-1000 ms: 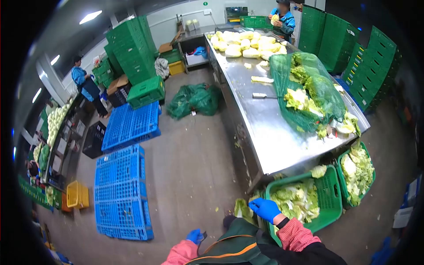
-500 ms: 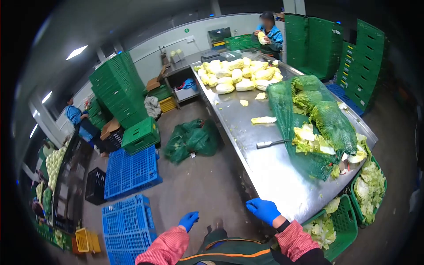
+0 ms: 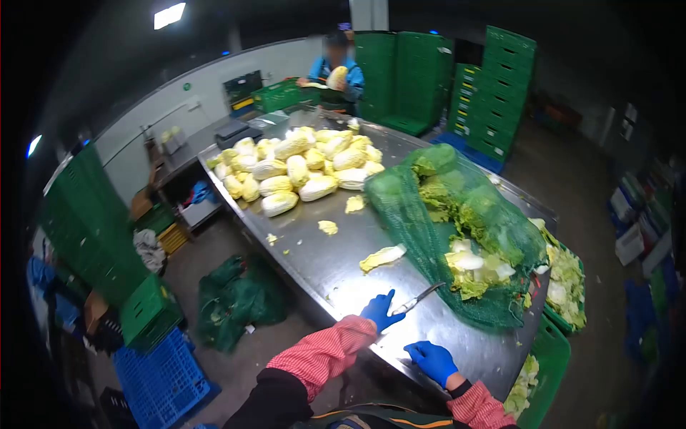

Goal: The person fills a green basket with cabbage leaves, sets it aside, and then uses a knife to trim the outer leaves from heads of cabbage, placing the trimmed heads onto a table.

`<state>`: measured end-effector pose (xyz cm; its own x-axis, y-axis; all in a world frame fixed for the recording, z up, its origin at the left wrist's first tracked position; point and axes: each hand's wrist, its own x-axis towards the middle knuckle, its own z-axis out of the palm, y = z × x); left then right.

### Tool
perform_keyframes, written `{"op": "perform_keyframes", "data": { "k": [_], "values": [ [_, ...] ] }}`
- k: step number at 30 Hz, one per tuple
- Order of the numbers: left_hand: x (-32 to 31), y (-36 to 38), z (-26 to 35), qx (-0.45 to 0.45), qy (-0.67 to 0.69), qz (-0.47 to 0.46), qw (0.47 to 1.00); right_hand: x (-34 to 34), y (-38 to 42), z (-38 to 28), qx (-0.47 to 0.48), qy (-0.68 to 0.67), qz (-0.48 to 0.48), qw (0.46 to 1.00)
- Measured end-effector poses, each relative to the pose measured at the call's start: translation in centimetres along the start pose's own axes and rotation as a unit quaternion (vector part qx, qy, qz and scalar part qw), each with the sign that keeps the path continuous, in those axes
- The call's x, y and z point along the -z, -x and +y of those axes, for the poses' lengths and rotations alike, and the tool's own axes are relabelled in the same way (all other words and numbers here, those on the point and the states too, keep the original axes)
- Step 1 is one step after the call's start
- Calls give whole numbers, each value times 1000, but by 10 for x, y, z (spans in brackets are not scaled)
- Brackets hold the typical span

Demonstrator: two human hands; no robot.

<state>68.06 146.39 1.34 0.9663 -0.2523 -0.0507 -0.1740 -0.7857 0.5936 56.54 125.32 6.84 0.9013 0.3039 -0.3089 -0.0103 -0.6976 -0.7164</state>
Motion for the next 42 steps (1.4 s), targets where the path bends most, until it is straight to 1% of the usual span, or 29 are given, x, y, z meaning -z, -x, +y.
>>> {"op": "perform_keyframes", "data": {
  "k": [2,5,6,9,10,11,13,15,16,17,19,20,21,22,23,24,25,27,29,30,33,34,35,36,37,38,39,40,42],
  "values": [
    [-8,-18,-3,22,-38,-38,998,-5,-17,-7,5,33,21,999],
    [-12,-25,-5,3,-105,-76,992,1,-28,-19,-12,44,-3,999],
    [-13,-26,-5,-2,-105,-73,992,5,-32,-20,-47,48,-12,998],
    [-17,-43,7,104,-58,-161,980,13,-37,-12,-72,9,35,997],
    [-27,-46,0,55,-80,-190,977,13,-42,-1,-74,-10,61,995],
    [-38,-42,-7,84,17,-239,967,15,-41,7,-115,-90,63,987],
    [-43,-36,-4,144,207,-325,911,35,-38,0,-187,-245,69,949],
    [-29,-6,21,94,342,-323,877,31,-50,30,-150,-409,51,898],
    [-25,-1,33,71,307,-361,878,33,-54,41,-129,-484,37,865],
    [-6,7,62,57,337,-359,868,39,-57,39,-89,-479,58,872],
    [-6,-3,87,-36,193,-345,918,47,-68,48,-1,-448,101,888],
    [-2,-15,98,-58,141,-363,919,56,-73,56,4,-441,115,890],
    [0,-31,105,-69,178,-364,912,67,-79,64,7,-433,128,892],
    [5,-51,108,-81,214,-364,903,78,-86,74,4,-508,127,852],
    [7,-81,101,-65,233,-359,901,94,-91,87,-9,-575,105,811],
    [8,-112,95,-49,253,-354,899,107,-101,107,-47,-525,140,838],
    [7,-150,81,-5,255,-342,904,121,-112,126,-85,-472,171,860],
    [24,-206,86,39,259,-208,942,162,-121,151,-117,-336,191,915],
    [32,-258,87,29,264,-160,951,195,-137,175,-155,-152,210,953],
    [30,-282,88,45,261,-152,952,210,-146,184,-174,-58,219,958],
    [15,-349,89,80,226,-147,960,251,-164,203,-201,72,104,971],
    [8,-366,91,85,198,-157,964,260,-175,211,-208,118,94,966],
    [2,-383,92,88,170,-166,967,273,-184,220,-222,128,91,962],
    [-1,-394,103,103,127,-171,972,290,-196,233,-199,152,98,963],
    [-9,-416,97,69,64,-154,984,296,-215,261,-133,68,203,968],
    [-22,-443,84,35,2,-135,990,318,-222,258,-232,80,254,936],
    [-30,-463,76,0,-60,-116,991,340,-236,265,-229,-97,313,917],
    [-32,-471,85,-95,-147,3,985,359,-247,273,-219,-270,364,864],
    [-32,-506,93,-91,-131,18,987,385,-251,240,-108,-342,493,793]
  ]
}}
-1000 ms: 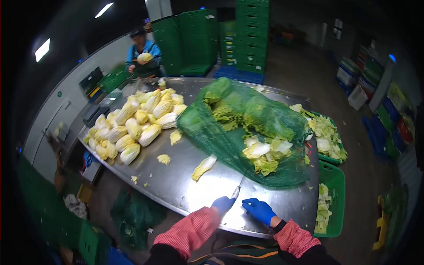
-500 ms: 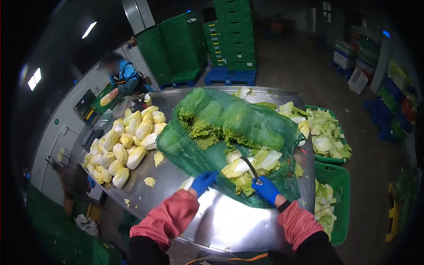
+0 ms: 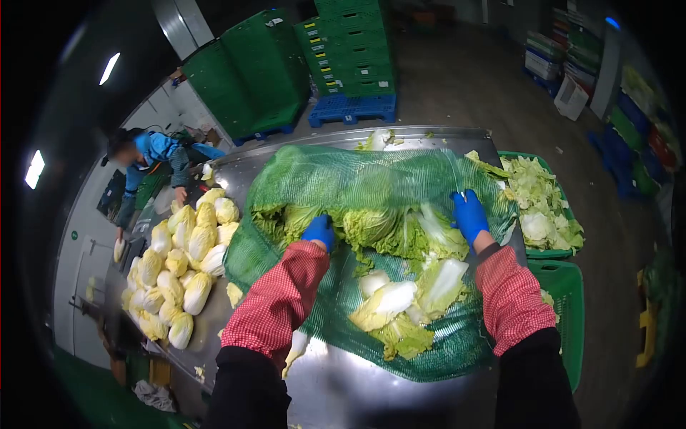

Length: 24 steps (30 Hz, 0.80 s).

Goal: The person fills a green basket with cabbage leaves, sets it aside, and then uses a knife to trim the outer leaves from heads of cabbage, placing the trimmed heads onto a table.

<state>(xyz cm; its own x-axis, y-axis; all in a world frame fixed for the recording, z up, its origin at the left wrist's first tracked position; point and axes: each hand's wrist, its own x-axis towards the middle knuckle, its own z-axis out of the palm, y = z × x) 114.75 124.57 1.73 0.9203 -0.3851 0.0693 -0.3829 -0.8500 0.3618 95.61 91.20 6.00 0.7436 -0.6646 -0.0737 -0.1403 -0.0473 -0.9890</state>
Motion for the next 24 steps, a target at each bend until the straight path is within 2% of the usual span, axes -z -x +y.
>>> {"op": "perform_keyframes", "data": {
  "k": [4,5,6,7,8,9,11,12,13,15,16,18,20,21,24],
  "values": [
    [2,-52,16,-5,121,72,990,-44,-8,13,-90,-62,-81,991],
    [-17,-78,3,-112,52,96,988,-50,-2,15,-118,-61,-110,985],
    [-50,-112,-24,-214,-19,120,969,-57,-16,44,-150,-134,-150,968],
    [-71,-133,-40,-312,-91,142,935,-64,-13,47,-167,-142,-143,965],
    [-73,-133,-26,-177,150,34,972,-79,-5,42,-185,-151,-136,961],
    [-67,-124,2,-23,377,-75,923,-94,2,41,-204,-159,-132,957],
    [-55,-100,39,96,550,-173,811,-120,4,53,-227,-199,-135,944],
    [-49,-86,50,57,529,-172,829,-131,6,57,-234,-218,-133,938],
    [-51,-76,53,17,506,-168,846,-142,7,62,-244,-291,-138,915],
    [-76,-61,40,-85,313,-51,944,-146,14,63,-201,-293,-119,927],
    [-30,-23,71,49,478,-97,871,-142,24,58,-213,-272,-133,929],
    [-31,1,70,36,505,-91,858,-119,57,42,-240,-225,-158,931],
    [-26,39,69,43,515,-95,851,-102,96,37,-228,-225,-160,934],
    [-15,63,73,54,513,-101,851,-95,118,32,-224,-225,-161,935],
    [41,135,95,4,552,-154,820,-66,203,0,-244,-257,-152,923]
  ]
}}
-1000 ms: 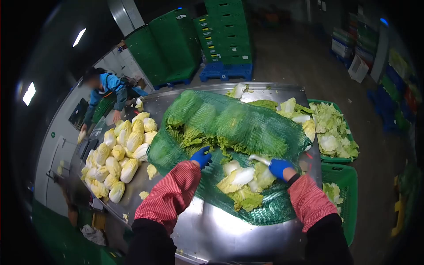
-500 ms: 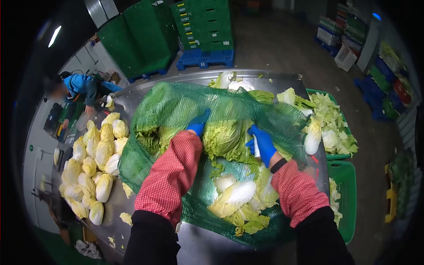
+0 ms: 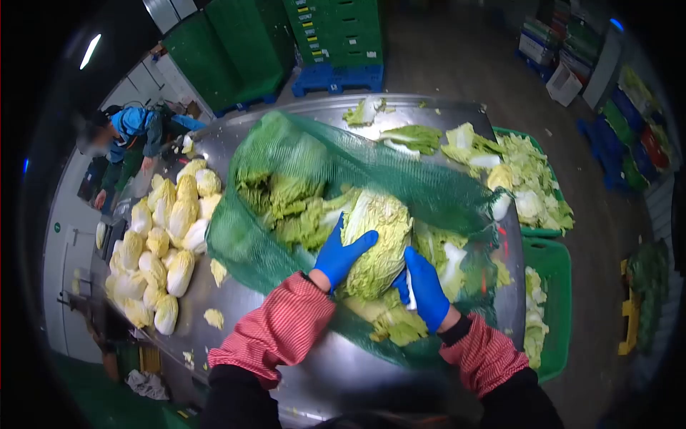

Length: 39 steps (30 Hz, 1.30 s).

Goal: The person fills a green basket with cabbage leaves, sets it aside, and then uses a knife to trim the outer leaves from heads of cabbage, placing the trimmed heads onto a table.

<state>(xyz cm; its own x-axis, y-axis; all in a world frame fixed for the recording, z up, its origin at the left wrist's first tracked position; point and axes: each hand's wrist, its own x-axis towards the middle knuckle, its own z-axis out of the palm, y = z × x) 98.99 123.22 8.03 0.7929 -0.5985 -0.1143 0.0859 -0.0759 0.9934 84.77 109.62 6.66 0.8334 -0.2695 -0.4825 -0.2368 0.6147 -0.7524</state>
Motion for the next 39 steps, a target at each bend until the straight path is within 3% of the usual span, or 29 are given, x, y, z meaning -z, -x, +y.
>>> {"op": "perform_keyframes", "data": {
  "k": [4,9,10,11,13,15,17,19,22,23,24,26,27,29,31,32,35,38,39],
  "values": [
    [-13,103,49,32,67,-62,995,4,108,32,23,21,-34,999],
    [8,190,50,111,-1,-112,987,17,203,70,-74,110,-95,987],
    [15,204,36,114,-81,-122,983,22,215,80,-108,142,-97,979],
    [21,214,20,58,-197,-154,966,29,224,92,-141,175,-100,969],
    [26,230,-6,-94,-426,-228,871,43,240,106,-3,268,-165,949],
    [25,250,-23,-144,-378,-246,881,53,241,90,-76,252,-128,956],
    [22,257,-26,-150,-392,-248,873,73,238,85,-25,77,-37,996],
    [17,258,-26,-137,-392,-237,878,104,219,99,69,121,38,989],
    [-5,264,7,-93,-475,-181,856,118,209,121,3,159,98,982],
    [-14,266,15,-83,-511,-157,841,124,203,135,-4,153,78,985],
    [-23,267,14,-106,-506,-122,847,118,206,136,-18,200,88,976],
    [-47,272,8,-52,-544,-129,828,95,208,133,-47,287,117,949],
    [-54,274,6,-23,-562,-130,817,94,207,141,-11,309,107,945],
    [-39,257,-21,-24,-491,-143,859,106,199,159,58,356,94,928],
    [-13,243,-35,-38,-365,-167,915,104,203,160,71,262,64,960],
    [-4,237,-36,4,-315,-189,930,104,205,157,78,217,46,972],
    [11,223,-54,5,-286,-211,935,90,214,122,-19,301,36,953],
    [10,222,-50,12,-289,-223,931,78,211,116,239,510,78,823],
    [10,223,-50,9,-292,-225,930,73,209,114,220,533,69,814]
  ]
}}
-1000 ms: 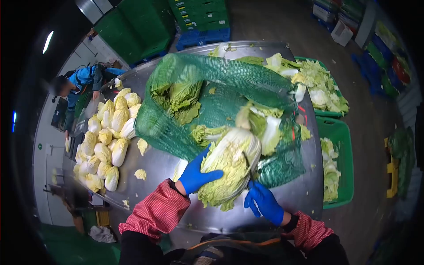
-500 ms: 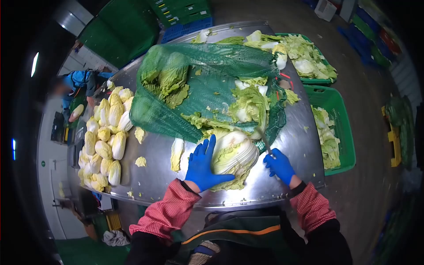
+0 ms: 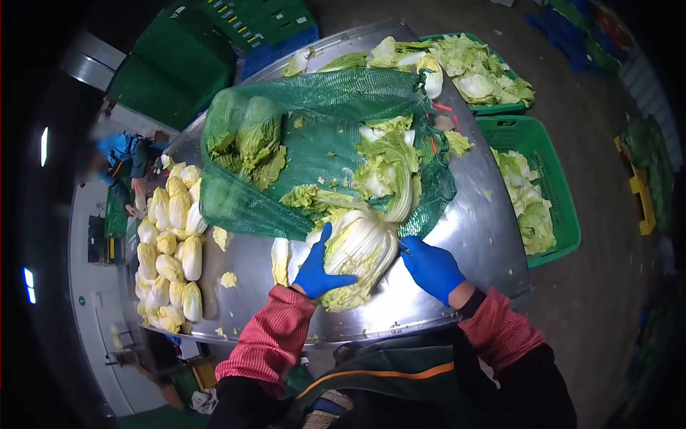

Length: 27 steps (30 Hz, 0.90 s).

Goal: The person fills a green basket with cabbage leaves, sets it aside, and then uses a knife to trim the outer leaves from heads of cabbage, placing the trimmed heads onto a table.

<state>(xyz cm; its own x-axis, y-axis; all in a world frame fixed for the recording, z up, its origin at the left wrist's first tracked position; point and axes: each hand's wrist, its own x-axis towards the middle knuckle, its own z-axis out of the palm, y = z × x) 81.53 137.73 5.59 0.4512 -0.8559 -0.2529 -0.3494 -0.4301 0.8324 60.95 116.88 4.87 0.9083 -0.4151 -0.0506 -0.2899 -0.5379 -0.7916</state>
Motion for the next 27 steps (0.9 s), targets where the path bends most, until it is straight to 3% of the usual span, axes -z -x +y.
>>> {"op": "perform_keyframes", "data": {
  "k": [10,15,20,22,25,27],
  "values": [
    [6,-15,1,0,-41,-6,999,-11,-43,7,-58,137,-167,975],
    [10,-20,1,21,-36,-10,999,-13,-60,7,-59,146,-163,974],
    [7,-15,9,7,-24,43,999,-6,-68,-3,-79,189,-169,964],
    [5,-2,40,-13,-171,139,975,0,-66,-12,-79,204,-182,959],
    [-18,12,58,-18,-252,120,960,-4,-57,-6,-74,195,-187,960],
    [-12,-3,39,-58,-208,115,970,-12,-51,7,-72,177,-173,966]
  ]
}}
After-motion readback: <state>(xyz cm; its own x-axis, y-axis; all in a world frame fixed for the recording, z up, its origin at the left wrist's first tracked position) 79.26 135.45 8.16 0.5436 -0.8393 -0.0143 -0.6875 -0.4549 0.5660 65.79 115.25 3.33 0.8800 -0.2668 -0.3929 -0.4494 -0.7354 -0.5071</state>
